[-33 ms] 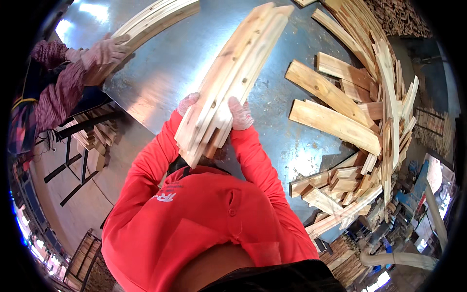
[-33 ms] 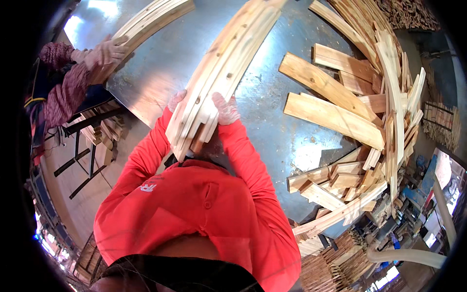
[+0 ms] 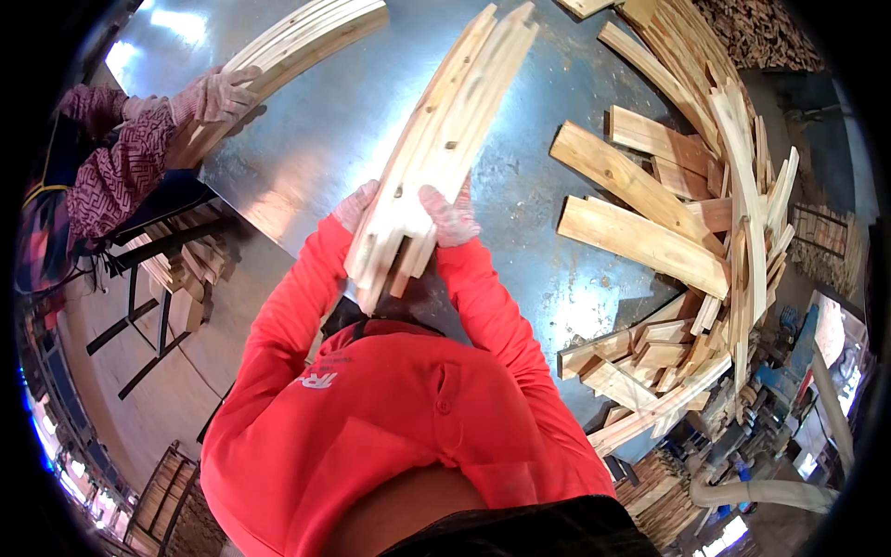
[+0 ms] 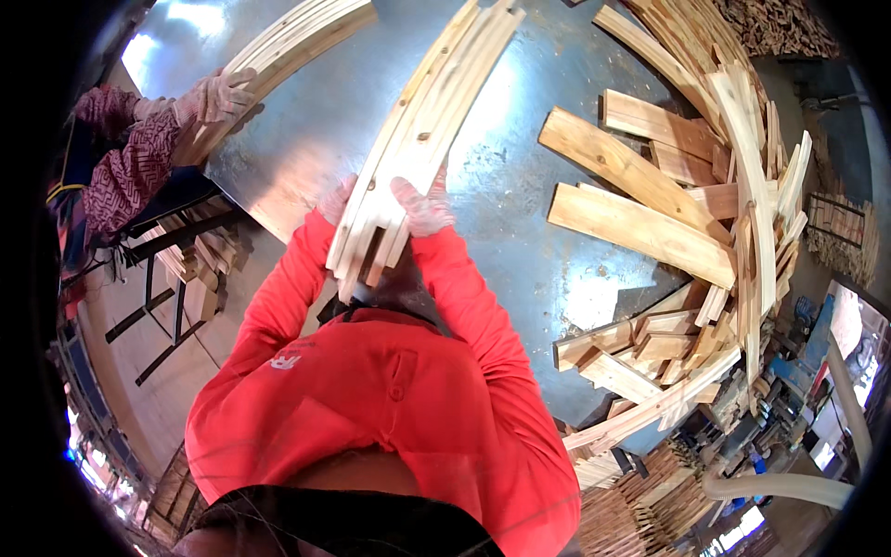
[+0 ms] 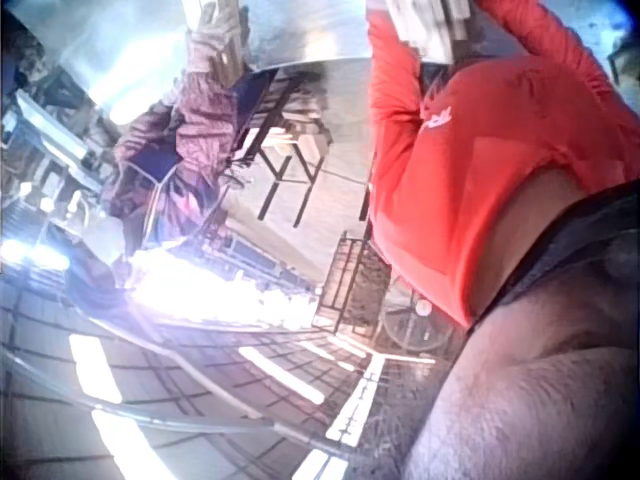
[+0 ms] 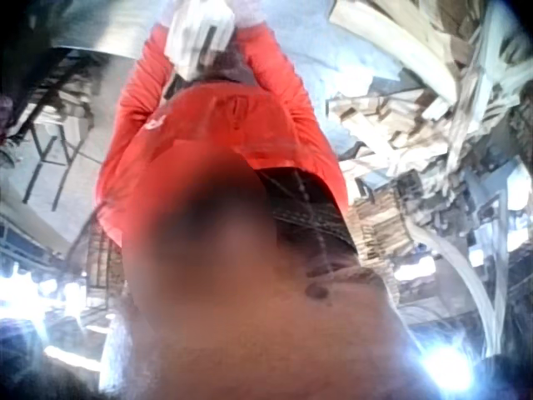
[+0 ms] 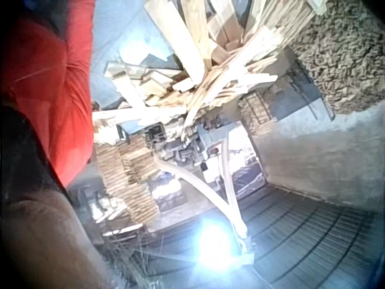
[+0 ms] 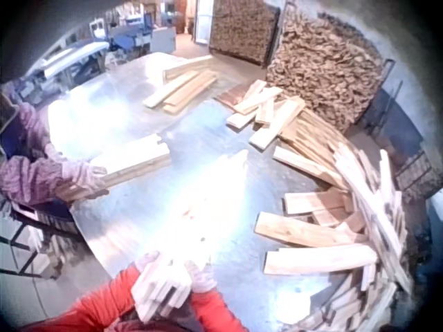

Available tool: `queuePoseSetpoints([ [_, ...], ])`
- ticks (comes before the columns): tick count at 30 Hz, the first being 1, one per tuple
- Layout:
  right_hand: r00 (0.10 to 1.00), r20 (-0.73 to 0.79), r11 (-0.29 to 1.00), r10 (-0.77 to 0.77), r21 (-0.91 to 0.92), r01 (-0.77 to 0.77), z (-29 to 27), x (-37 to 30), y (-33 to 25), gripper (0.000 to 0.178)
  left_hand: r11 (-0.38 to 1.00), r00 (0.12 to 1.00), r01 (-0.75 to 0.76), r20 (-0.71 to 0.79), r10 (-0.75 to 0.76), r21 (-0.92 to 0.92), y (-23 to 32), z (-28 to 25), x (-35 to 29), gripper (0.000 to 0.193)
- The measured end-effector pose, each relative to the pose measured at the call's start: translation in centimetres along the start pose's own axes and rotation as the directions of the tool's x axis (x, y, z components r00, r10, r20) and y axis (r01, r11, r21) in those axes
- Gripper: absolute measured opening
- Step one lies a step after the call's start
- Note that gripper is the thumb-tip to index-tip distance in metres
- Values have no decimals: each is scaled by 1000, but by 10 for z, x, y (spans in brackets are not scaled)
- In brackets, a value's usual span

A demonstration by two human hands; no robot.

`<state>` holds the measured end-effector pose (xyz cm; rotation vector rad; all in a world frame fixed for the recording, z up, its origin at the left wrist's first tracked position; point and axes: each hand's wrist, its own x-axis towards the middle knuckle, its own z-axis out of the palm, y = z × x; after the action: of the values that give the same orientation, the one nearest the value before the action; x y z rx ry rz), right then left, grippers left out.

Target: The person sorts wooden planks on a metal table, picking up pieces from a pile, inspecting them, and stacking them into a neat pile. The person handles the wood by hand, moving pieces from a disorganized area to a structured stack.

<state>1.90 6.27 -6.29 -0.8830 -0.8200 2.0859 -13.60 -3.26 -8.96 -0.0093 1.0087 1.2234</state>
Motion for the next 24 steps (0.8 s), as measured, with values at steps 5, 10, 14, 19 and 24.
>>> queuePoseSetpoints([
  [5, 972, -87, 784, 216, -578, -226, 72, 25, 23, 83, 394, 829, 73, -275, 487, 916, 53, -53, -33, 38],
  [10, 804, 354, 280, 478, -929, 242, 95, 44, 35, 56, -168, 742, 442, -254, 620, 881, 105, -19, -71, 96],
  [14, 861, 497, -515, -104, -768, 381, 26, 145, -113, 35, -206, 675, 594, -343, 654, 778, 117, -32, -62, 108],
  [19, 846, -257, -670, -467, -522, -528, -152, 153, -284, 67, -242, 668, 380, -84, 739, 893, 140, -84, -86, 97],
  [24, 862, -380, -735, -336, -467, -492, -161, 114, -279, 91, -420, 685, 640, -231, 690, 643, 155, -60, -87, 100],
])
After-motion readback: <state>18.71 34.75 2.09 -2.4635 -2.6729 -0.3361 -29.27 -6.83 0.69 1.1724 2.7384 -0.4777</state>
